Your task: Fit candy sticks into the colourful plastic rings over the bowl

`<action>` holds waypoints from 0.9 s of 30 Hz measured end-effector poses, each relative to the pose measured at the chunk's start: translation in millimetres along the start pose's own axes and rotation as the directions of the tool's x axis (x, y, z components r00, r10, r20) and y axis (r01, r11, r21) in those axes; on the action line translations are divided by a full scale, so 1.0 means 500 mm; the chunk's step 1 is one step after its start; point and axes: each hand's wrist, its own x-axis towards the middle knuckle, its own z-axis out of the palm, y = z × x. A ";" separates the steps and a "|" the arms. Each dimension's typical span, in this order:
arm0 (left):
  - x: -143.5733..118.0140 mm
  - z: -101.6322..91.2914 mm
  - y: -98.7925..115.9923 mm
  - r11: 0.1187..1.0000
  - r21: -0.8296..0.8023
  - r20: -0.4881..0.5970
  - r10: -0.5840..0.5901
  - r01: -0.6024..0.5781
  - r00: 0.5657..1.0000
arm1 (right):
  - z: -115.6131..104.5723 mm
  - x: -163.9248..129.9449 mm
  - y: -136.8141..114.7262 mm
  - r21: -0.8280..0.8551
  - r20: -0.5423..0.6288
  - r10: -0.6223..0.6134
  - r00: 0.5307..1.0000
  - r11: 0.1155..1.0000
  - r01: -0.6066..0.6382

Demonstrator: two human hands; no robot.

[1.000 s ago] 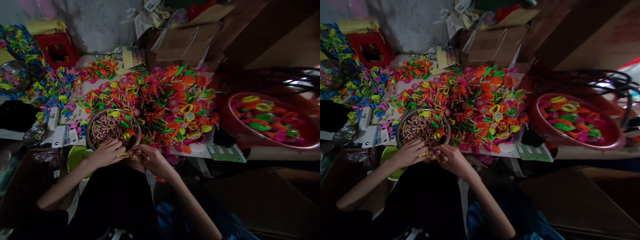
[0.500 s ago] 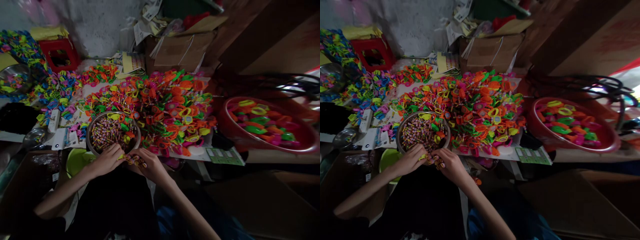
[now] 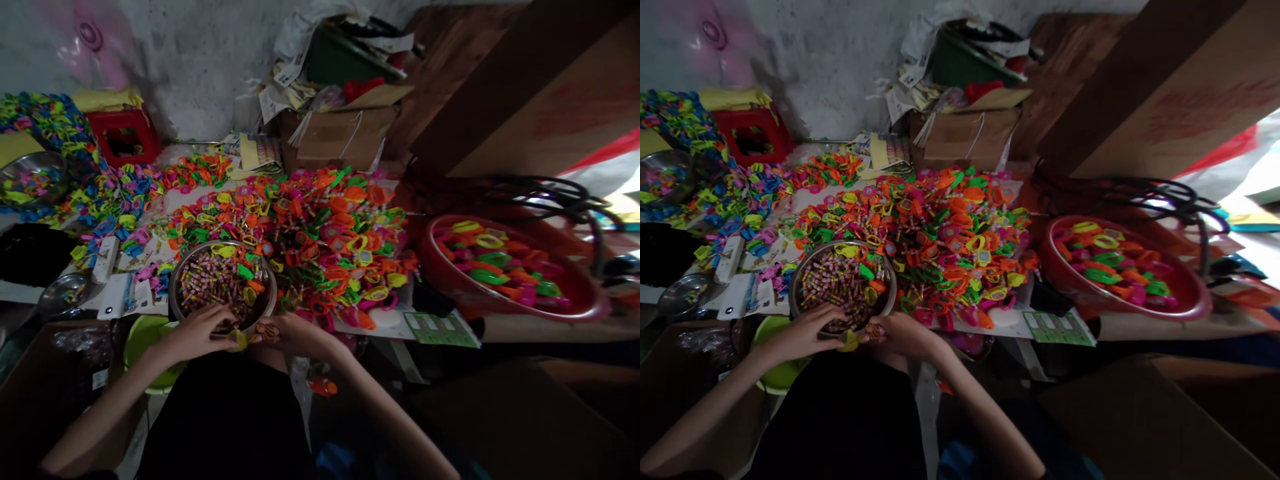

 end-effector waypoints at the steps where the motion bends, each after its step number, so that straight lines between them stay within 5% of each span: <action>1: -0.007 -0.011 -0.009 0.999 -0.019 -0.024 -0.032 0.031 0.999 | -0.027 0.010 0.009 0.000 0.016 -0.032 0.999 1.000 0.032; 2: -0.014 -0.022 -0.018 0.998 -0.033 -0.050 -0.062 0.060 0.997 | -0.060 0.022 0.018 0.001 0.004 -0.059 0.998 0.998 0.059; 5: -0.030 -0.044 -0.038 0.989 -0.057 -0.111 -0.141 0.136 0.984 | -0.182 0.060 0.044 -0.008 -0.364 -0.020 0.931 1.000 0.019; 6: -0.034 -0.047 -0.042 0.987 -0.061 -0.117 -0.157 0.151 0.981 | -0.224 0.071 0.052 0.001 -0.680 0.018 0.733 1.000 -0.023; 7: -0.037 -0.046 -0.044 0.985 -0.062 -0.118 -0.165 0.159 0.979 | -0.261 0.078 0.059 0.019 -0.873 0.044 0.486 0.998 -0.056; 9: -0.042 -0.039 -0.047 0.987 -0.063 -0.100 -0.154 0.149 0.983 | -0.313 0.085 0.073 0.018 -0.948 0.040 0.316 0.997 -0.074; 10: -0.044 -0.034 -0.048 0.988 -0.066 -0.088 -0.144 0.139 0.986 | -0.324 0.085 0.080 0.014 -0.962 0.037 0.272 0.996 -0.085; 13: -0.048 -0.019 -0.052 0.987 -0.081 -0.055 -0.142 0.137 0.988 | -0.300 0.071 0.094 0.042 -0.949 0.075 0.306 0.992 -0.116; 19: -0.016 0.005 -0.080 0.990 -0.058 -0.064 -0.131 0.127 0.989 | -0.133 0.037 0.099 0.134 -0.701 0.207 0.683 0.978 -0.158; 27: 0.141 0.068 -0.180 0.984 -0.028 -0.265 -0.176 0.175 0.948 | -0.003 -0.010 0.051 0.202 -0.313 0.248 0.917 0.961 -0.191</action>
